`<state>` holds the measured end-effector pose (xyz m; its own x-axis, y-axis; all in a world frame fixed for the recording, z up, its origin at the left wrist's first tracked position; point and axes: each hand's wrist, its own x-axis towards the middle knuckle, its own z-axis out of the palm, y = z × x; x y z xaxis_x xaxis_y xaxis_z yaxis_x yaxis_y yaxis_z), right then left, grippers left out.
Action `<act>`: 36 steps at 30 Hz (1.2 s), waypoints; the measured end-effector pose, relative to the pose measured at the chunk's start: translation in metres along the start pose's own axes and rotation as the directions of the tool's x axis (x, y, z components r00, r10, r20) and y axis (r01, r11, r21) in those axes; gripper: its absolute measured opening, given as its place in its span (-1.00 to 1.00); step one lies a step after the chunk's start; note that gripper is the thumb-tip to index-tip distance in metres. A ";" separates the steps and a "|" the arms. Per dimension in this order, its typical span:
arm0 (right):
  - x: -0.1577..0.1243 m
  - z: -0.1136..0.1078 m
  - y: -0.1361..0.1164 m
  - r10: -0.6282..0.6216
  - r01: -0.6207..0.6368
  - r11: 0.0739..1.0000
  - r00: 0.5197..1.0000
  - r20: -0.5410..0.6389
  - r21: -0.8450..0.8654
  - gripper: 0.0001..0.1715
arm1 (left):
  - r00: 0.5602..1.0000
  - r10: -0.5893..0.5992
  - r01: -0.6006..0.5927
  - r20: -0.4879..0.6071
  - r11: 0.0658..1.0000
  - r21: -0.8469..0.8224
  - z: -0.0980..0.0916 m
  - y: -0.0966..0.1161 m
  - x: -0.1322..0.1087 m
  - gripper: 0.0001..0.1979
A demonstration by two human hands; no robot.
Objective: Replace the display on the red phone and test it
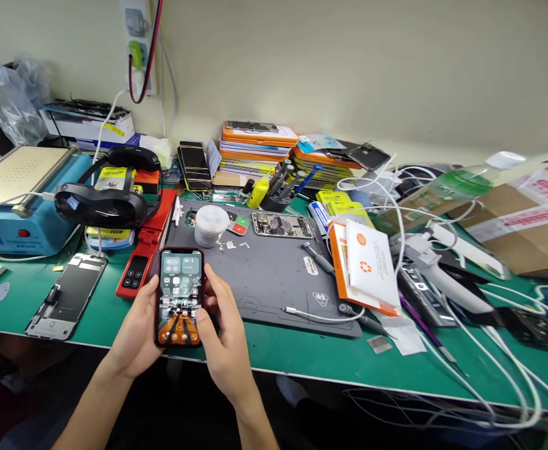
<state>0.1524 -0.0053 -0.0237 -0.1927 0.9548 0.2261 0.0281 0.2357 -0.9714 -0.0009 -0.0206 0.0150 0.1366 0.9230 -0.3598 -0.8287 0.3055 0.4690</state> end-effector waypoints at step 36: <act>0.000 -0.005 -0.003 -0.038 0.038 0.999 0.998 0.041 -0.002 -0.35 | 0.999 -0.035 0.037 -0.035 0.998 0.050 0.002 0.001 -0.001 -0.44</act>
<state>0.1573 -0.0048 -0.0207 -0.2336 0.9370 0.2596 0.0225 0.2722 -0.9620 -0.0008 -0.0211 0.0173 0.1467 0.9030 -0.4038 -0.7951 0.3505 0.4950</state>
